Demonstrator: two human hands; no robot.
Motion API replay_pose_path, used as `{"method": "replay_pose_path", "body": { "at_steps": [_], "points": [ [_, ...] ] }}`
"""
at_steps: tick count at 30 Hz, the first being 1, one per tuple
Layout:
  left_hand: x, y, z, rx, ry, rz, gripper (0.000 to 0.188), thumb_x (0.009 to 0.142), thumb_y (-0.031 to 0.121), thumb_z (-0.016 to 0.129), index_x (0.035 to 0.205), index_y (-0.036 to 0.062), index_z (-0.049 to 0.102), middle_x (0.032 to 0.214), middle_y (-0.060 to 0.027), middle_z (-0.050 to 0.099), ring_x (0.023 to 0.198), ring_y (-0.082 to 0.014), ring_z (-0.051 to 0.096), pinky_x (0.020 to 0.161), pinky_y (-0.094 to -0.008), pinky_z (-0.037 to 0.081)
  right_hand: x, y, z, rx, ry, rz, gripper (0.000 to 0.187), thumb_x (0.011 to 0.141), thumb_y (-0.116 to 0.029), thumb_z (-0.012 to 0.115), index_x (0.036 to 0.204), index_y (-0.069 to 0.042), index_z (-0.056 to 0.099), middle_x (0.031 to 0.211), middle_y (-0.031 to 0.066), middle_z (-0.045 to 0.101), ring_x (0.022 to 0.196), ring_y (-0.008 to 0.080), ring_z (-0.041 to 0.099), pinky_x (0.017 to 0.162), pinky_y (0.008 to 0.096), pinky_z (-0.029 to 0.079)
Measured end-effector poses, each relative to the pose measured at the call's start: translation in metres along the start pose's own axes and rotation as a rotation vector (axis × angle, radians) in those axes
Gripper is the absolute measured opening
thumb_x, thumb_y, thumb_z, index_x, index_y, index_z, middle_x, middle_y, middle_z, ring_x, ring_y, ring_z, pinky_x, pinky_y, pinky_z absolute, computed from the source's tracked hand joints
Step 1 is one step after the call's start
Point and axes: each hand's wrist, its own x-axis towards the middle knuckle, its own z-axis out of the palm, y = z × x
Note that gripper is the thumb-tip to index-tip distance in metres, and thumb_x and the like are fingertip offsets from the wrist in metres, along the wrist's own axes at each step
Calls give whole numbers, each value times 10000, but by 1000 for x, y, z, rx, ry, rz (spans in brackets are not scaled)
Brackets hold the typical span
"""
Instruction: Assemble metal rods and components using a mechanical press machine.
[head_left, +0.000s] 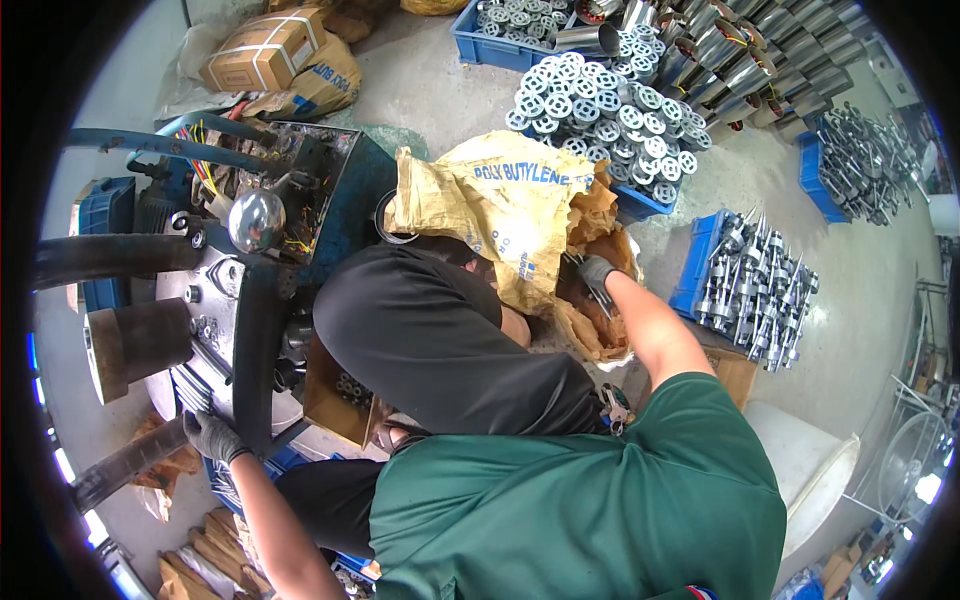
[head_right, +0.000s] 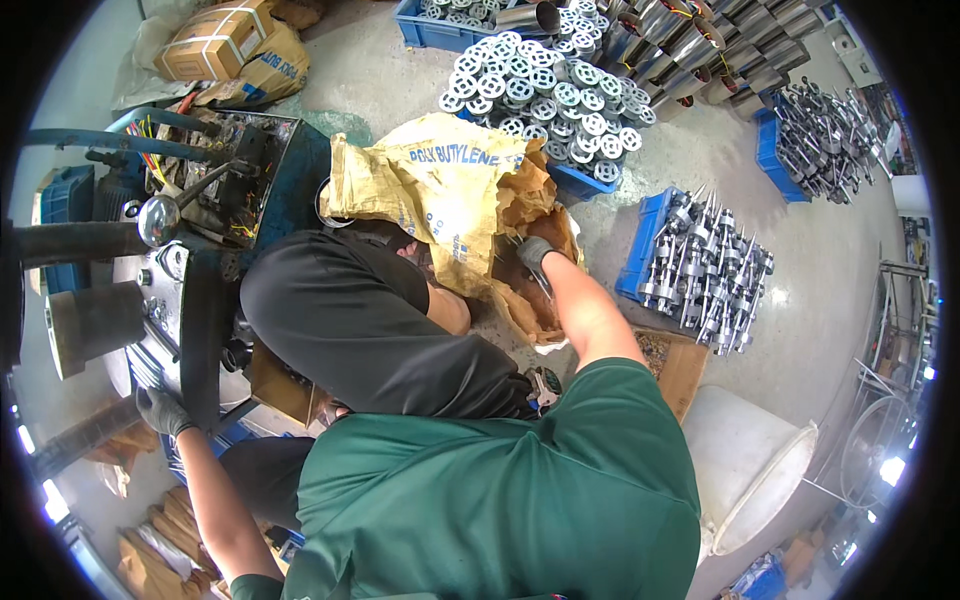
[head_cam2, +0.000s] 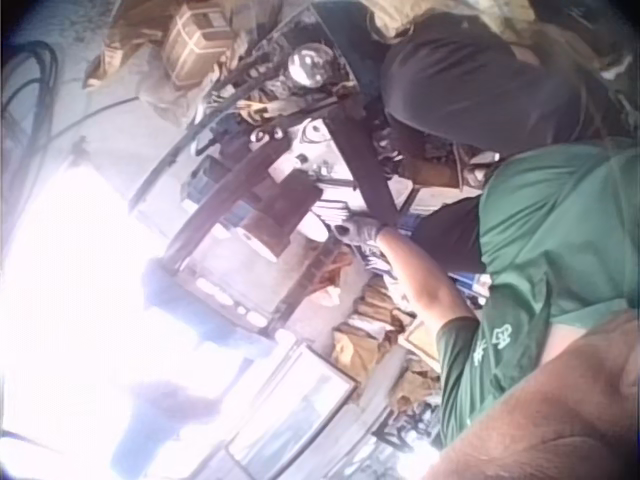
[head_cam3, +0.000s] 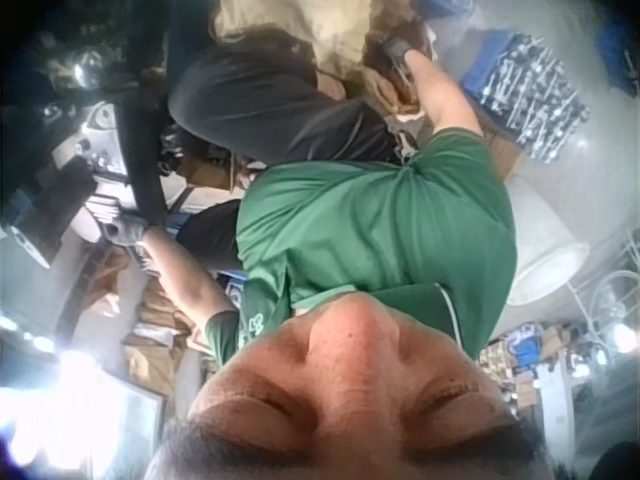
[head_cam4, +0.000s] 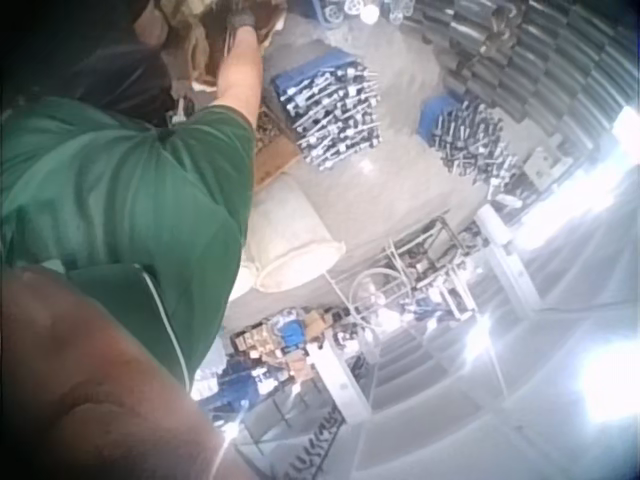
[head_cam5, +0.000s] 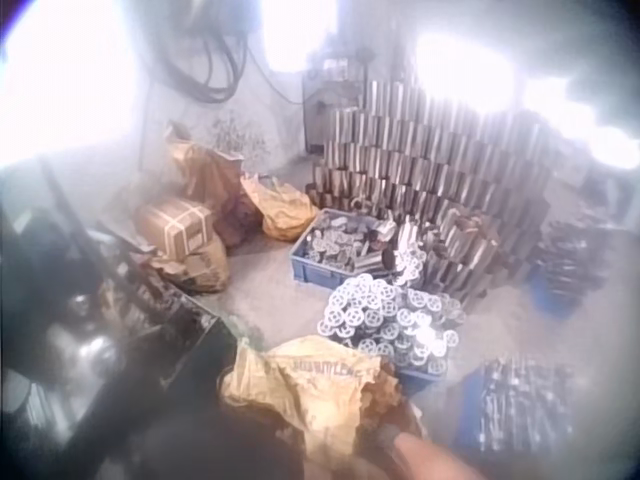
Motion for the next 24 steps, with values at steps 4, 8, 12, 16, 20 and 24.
{"method": "replay_pose_path", "body": {
  "at_steps": [4,8,12,16,20,24],
  "points": [
    [13,-5,-71,92,88,-8,415,949,169,586,1301,-48,609,1302,-220,645,1186,-322,619,1042,-362,450,29,-47,-36,1250,44,283,227,871,-155,623,1034,-48,739,921,173,735,848,315,708,733,421,565],
    [3,-4,-19,-8,-17,-42,406,954,165,587,1300,-47,611,1306,-219,644,1196,-322,617,1045,-361,452,63,5,2,827,493,129,238,874,-231,614,956,-76,774,975,178,740,944,333,710,829,423,554],
    [16,-15,-78,144,60,18,403,948,162,590,1290,-50,616,1288,-206,657,1165,-305,628,1024,-359,465,76,-128,-60,208,403,-57,273,915,-284,575,974,-87,755,994,201,731,949,342,708,821,429,549],
    [3,-2,-27,4,23,-37,404,943,155,587,1286,-55,616,1263,-187,669,1116,-274,635,1000,-353,476,76,-108,-20,1391,682,288,327,943,-353,561,1016,-96,750,1001,196,727,918,317,706,770,435,536],
    [12,-10,-47,0,-5,-55,414,945,160,582,1295,-60,605,1270,-192,665,1119,-283,634,999,-354,476,62,-137,-55,981,538,420,348,951,-392,555,1030,-111,746,1016,179,729,928,298,694,768,428,532],
    [5,1,-35,86,1,-6,421,945,163,586,1300,-62,600,1281,-205,659,1140,-306,630,1006,-359,469,48,-129,-57,975,578,430,354,951,-400,554,1040,-115,744,1027,175,729,934,296,694,769,426,533]
  ]
}}
